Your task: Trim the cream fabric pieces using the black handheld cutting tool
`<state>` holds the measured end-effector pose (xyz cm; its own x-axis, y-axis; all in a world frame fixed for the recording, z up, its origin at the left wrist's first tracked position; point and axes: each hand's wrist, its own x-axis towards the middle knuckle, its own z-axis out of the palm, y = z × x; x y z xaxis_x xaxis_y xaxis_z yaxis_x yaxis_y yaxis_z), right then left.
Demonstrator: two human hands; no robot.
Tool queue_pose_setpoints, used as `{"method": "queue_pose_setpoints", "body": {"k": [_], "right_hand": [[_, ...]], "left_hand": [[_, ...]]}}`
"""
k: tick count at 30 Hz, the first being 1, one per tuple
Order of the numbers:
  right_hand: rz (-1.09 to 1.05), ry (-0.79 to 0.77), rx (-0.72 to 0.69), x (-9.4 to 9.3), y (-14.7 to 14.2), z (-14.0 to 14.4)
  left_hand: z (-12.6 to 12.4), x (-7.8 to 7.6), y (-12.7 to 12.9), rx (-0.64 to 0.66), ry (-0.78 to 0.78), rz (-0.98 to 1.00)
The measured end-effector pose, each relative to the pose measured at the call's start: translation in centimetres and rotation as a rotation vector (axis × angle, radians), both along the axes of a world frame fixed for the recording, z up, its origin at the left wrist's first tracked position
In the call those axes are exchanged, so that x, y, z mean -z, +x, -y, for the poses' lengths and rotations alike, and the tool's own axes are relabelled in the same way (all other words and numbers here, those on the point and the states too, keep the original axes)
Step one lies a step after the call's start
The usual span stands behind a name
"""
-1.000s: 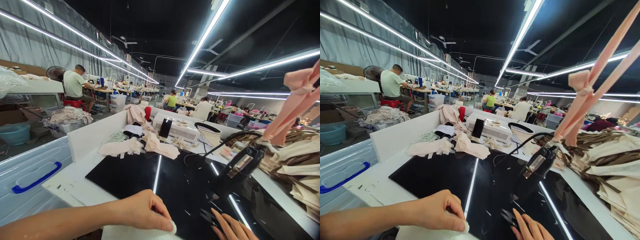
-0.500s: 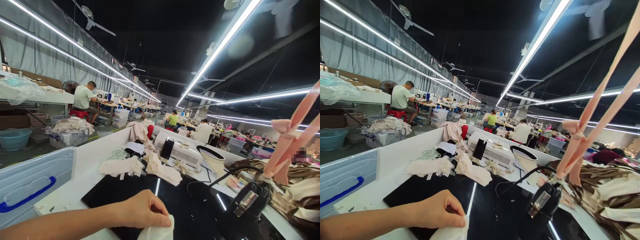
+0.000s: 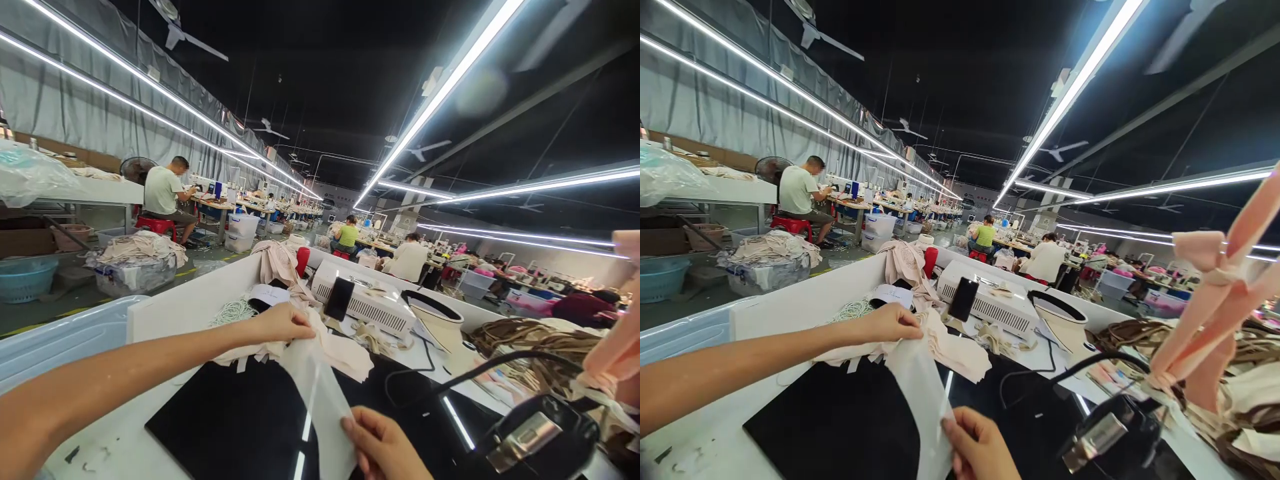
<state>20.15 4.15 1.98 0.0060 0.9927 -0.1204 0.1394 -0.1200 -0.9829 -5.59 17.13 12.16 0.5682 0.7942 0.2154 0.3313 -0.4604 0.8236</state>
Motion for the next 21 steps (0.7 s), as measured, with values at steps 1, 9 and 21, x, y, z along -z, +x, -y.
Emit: {"method": "queue_pose_setpoints", "body": {"k": [1, 9, 21], "right_hand": [[0.004, 0.052, 0.075, -0.6, 0.3, -1.1], [0.282, 0.529, 0.513, -2.1, 4.4, -11.2], [0.717, 0.568, 0.182, 3.9, 5.7, -11.9]], "left_hand": [[-1.3, -0.8, 0.5, -0.009, 0.028, 0.010], [-8.4, -1.8, 4.5, -0.029, 0.288, 0.052], [-7.9, 6.4, 1.7, 0.121, 0.423, -0.270]]}}
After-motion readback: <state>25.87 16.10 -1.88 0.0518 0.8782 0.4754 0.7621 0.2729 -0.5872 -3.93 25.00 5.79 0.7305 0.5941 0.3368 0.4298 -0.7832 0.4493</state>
